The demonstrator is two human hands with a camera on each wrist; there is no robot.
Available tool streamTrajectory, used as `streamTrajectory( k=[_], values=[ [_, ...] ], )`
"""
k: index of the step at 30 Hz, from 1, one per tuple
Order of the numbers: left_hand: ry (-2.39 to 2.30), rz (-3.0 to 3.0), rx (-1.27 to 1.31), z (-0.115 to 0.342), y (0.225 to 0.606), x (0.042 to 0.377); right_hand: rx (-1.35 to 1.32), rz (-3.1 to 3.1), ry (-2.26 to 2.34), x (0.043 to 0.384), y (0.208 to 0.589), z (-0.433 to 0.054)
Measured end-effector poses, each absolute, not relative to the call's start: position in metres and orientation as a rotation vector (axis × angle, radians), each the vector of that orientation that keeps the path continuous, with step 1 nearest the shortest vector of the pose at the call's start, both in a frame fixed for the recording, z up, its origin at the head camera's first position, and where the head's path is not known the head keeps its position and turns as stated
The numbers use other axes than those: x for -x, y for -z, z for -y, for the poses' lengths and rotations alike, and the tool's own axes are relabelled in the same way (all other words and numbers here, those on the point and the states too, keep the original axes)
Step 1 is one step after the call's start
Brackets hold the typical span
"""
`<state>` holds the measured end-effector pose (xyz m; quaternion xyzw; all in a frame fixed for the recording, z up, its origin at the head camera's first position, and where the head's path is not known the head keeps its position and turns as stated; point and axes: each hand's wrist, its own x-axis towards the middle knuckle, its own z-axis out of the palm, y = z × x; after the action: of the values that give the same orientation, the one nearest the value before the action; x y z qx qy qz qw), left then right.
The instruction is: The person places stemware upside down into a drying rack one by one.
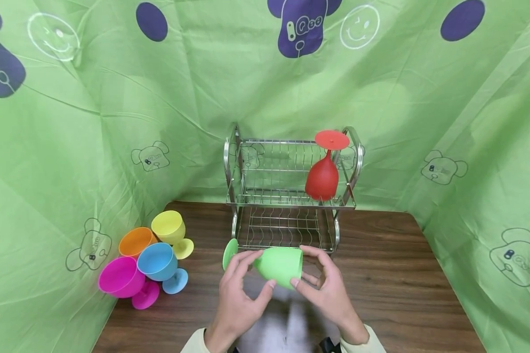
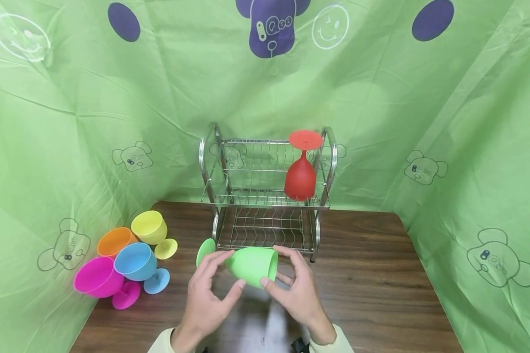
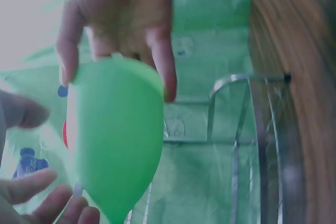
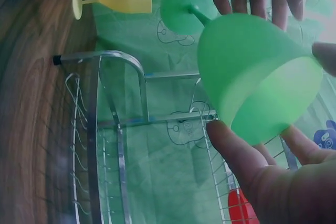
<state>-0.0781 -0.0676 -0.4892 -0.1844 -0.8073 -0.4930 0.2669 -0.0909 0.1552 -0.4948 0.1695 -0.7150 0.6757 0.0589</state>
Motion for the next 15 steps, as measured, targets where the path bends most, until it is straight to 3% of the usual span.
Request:
streamTrajectory(
  k=[15],
  values=[
    [2.235,1.748,-0.077,0.061,0.491,0.069,-0.252,1.879,-2.475,0.091,0.497,-0.14]
  ],
)
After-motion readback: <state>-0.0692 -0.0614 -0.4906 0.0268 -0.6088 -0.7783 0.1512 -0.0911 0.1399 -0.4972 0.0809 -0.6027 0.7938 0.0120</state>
